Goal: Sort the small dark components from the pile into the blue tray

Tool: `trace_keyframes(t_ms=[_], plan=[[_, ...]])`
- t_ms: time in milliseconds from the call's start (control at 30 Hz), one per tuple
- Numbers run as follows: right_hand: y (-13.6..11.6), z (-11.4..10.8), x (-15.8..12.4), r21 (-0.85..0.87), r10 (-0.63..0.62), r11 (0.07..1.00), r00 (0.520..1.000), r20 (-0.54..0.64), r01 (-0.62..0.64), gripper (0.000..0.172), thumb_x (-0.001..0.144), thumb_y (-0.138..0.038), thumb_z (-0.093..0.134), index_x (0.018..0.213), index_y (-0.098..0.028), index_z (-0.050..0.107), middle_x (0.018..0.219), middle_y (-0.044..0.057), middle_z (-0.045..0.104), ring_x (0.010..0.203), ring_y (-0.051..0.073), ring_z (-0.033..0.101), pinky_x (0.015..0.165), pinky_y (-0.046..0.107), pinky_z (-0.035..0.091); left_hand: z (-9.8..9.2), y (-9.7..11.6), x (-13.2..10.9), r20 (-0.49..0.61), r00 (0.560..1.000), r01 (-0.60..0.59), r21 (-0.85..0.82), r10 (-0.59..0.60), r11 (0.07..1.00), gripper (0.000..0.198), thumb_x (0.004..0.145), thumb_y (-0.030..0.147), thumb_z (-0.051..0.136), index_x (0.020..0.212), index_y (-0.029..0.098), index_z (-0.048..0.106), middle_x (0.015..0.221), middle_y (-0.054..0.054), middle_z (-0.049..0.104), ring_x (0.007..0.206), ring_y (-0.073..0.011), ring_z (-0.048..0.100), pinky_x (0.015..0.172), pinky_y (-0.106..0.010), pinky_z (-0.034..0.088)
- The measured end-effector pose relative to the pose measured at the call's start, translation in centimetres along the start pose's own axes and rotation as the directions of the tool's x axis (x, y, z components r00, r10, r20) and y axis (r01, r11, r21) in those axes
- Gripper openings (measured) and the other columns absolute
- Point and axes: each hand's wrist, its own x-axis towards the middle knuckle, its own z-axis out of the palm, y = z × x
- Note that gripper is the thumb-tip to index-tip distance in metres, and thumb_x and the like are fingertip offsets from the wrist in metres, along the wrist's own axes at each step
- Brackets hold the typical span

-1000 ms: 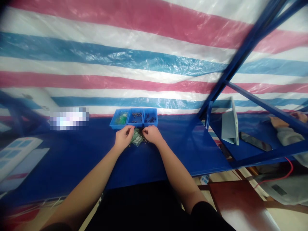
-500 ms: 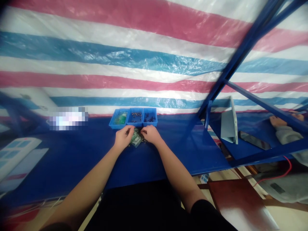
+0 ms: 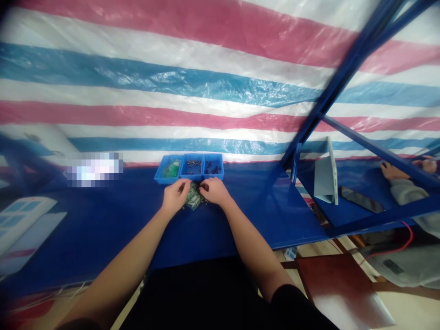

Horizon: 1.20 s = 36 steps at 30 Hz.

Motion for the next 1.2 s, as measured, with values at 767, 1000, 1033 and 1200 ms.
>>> trace_keyframes(t_ms=[767, 1000, 1033, 1200], plan=[[-1.3, 0.1, 0.3, 0.676, 0.247, 0.730, 0.962, -0.118, -0.104, 0.033, 0.084, -0.031, 0.057, 0.114, -0.019, 0.066, 0.090, 0.004, 0.067, 0.068, 0.013, 0.058, 0.068, 0.027, 0.050, 0.6, -0.9, 0.1, 0.066, 0.991, -0.110, -0.034, 0.112, 0.993, 0.025, 0.089, 0.037, 0.055, 0.102, 0.022, 0.070, 0.078, 0.000, 0.069, 0.065, -0.0120, 0.061, 0.068, -0.024, 0.048], [-1.8, 1.0, 0.2, 0.808, 0.246, 0.583, 0.966, -0.075, -0.086, 0.033, 0.077, -0.036, 0.068, 0.105, -0.020, 0.070, 0.092, 0.004, 0.071, 0.079, 0.015, 0.065, 0.080, 0.030, 0.054, 0.7, -1.0, 0.1, 0.132, 0.970, -0.199, -0.056, 0.205, 0.978, 0.030, 0.090, 0.036, 0.055, 0.115, 0.025, 0.067, 0.084, -0.002, 0.070, 0.068, -0.0130, 0.062, 0.069, -0.026, 0.050], [-1.8, 1.1, 0.2, 0.820, 0.263, 0.565, 0.962, -0.077, -0.089, 0.031, 0.075, -0.036, 0.070, 0.101, -0.019, 0.071, 0.093, 0.005, 0.071, 0.082, 0.016, 0.066, 0.083, 0.032, 0.054, 0.7, -1.0, 0.1, 0.134, 0.969, -0.200, -0.049, 0.205, 0.978, 0.029, 0.090, 0.036, 0.055, 0.114, 0.025, 0.068, 0.084, -0.003, 0.070, 0.069, -0.0134, 0.062, 0.069, -0.026, 0.051], [-1.9, 1.0, 0.3, 0.856, 0.327, 0.496, 0.945, -0.027, -0.147, 0.030, 0.072, -0.036, 0.073, 0.095, -0.016, 0.073, 0.088, 0.007, 0.074, 0.076, 0.017, 0.068, 0.080, 0.034, 0.055, 0.5, -1.2, 0.3, -0.007, 0.990, -0.144, 0.005, 0.144, 0.990, 0.026, 0.089, 0.038, 0.057, 0.102, 0.020, 0.071, 0.085, -0.004, 0.072, 0.073, -0.0146, 0.065, 0.072, -0.025, 0.051]])
